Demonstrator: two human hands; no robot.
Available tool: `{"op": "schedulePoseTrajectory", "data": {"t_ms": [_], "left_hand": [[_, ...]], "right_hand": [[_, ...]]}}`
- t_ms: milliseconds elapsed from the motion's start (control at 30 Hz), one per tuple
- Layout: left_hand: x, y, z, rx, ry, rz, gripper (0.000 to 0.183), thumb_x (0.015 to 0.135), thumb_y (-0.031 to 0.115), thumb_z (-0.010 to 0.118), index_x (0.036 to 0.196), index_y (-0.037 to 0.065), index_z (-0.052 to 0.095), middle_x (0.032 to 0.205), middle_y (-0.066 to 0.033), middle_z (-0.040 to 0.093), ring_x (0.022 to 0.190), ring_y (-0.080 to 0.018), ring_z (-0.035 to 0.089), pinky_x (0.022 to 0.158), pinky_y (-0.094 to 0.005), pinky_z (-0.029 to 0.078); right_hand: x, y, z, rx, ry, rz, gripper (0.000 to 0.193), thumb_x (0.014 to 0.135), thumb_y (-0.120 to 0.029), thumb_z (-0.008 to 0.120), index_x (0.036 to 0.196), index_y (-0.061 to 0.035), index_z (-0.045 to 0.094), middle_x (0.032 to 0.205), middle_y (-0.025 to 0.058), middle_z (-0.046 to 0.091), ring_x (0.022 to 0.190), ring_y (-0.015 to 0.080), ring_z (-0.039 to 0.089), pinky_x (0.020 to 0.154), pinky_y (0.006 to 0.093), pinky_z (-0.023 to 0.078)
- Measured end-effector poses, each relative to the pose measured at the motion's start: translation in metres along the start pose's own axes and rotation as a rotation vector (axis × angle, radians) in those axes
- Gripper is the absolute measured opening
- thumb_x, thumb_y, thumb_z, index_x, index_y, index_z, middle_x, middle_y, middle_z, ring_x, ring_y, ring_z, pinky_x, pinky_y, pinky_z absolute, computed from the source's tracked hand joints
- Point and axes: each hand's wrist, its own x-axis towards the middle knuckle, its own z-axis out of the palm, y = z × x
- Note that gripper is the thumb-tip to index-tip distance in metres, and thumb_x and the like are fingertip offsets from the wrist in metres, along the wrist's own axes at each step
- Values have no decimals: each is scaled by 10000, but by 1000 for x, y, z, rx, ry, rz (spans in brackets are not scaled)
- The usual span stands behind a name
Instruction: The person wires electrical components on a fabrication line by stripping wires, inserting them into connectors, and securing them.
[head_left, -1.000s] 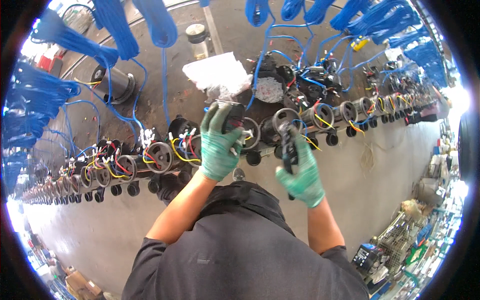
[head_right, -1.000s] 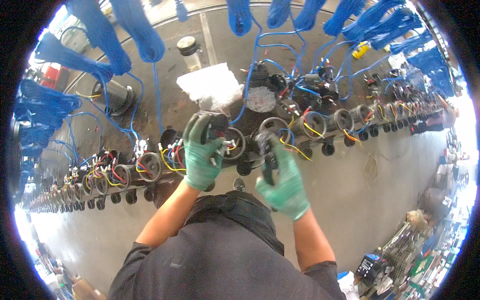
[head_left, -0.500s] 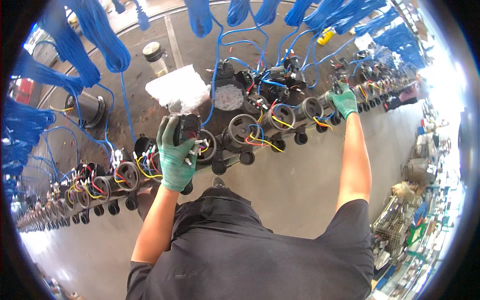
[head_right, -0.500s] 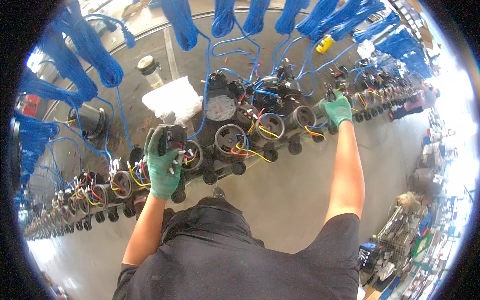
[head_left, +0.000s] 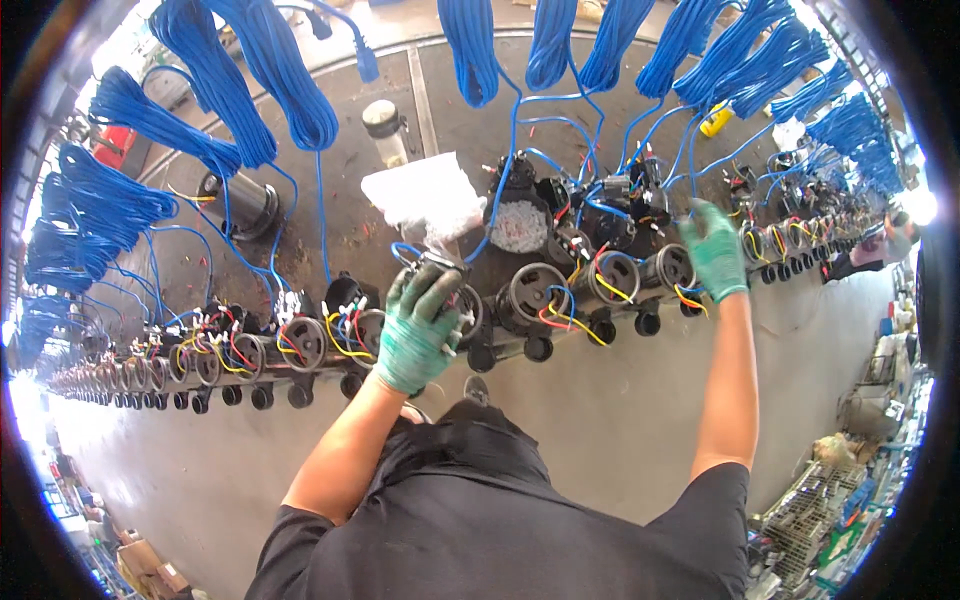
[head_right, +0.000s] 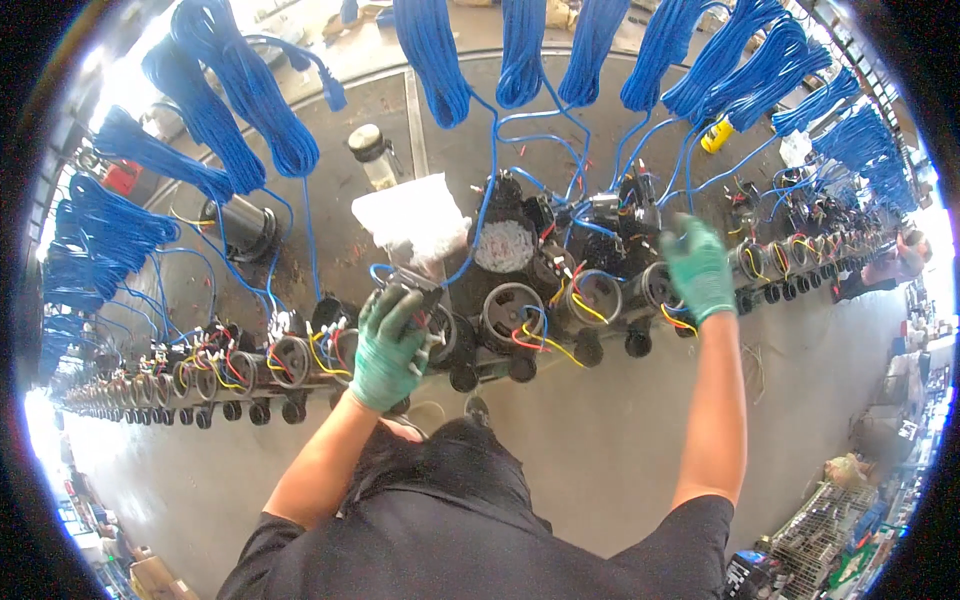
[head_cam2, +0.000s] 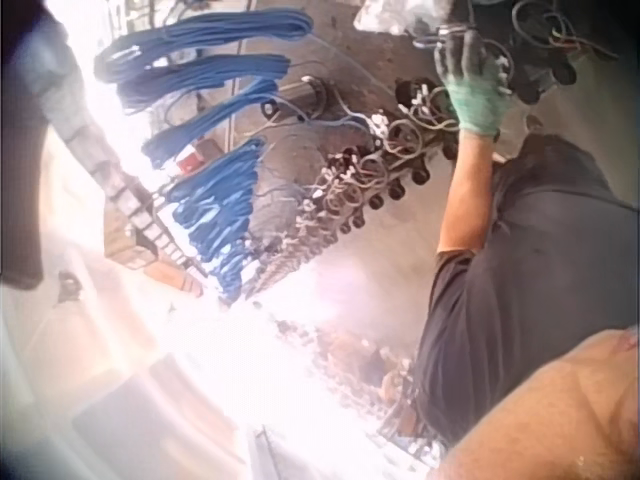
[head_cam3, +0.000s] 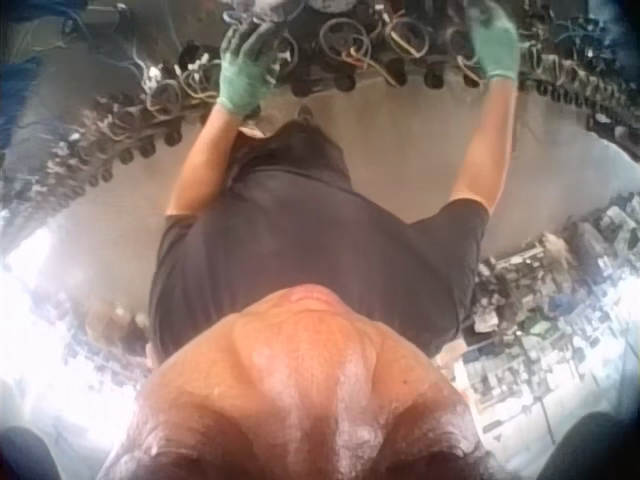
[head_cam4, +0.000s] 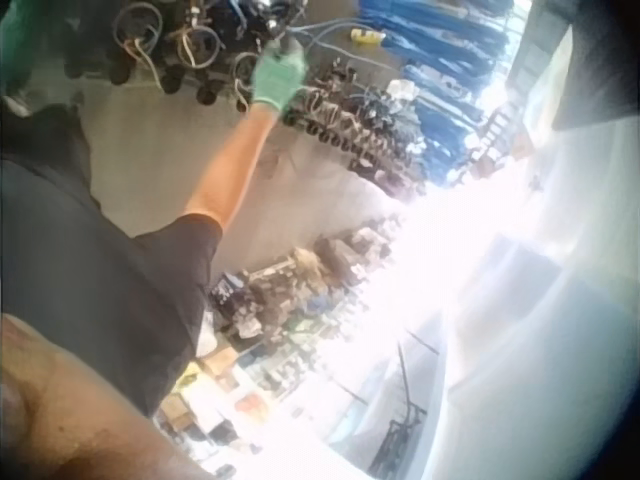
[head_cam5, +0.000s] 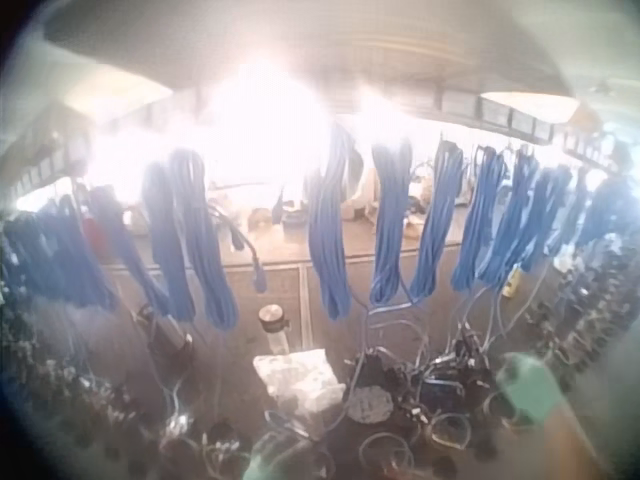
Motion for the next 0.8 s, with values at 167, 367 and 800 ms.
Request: {"op": "schedulePoseTrajectory", "data": {"t_ms": [167,367,800], "left_hand": [[-5,0,2,-61,33,20,232,767,200,766,968,98,713,1533,-102,565,1449,-374,494,1209,-608,365],[7,6,-13,-162,-11,33,168,765,169,746,915,93,739,1485,-90,610,1437,-349,510,1239,-596,345],[-10,-4,-2,-295,135,-176,292,722,142,817,1011,126,780,1620,-147,473,1493,-445,417,1225,-621,348]], "right_hand": [[20,-136,64,648,-407,-107,554,1036,-234,744,1527,-63,554,1145,121,773,1031,178,732,916,356,587],[137,-192,149,642,-476,140,600,1020,-249,729,1545,-41,526,1032,109,764,902,202,709,818,368,578],[109,-359,117,1503,-898,82,282,1082,-134,645,1314,26,635,1157,161,724,892,277,764,811,378,651]]}}
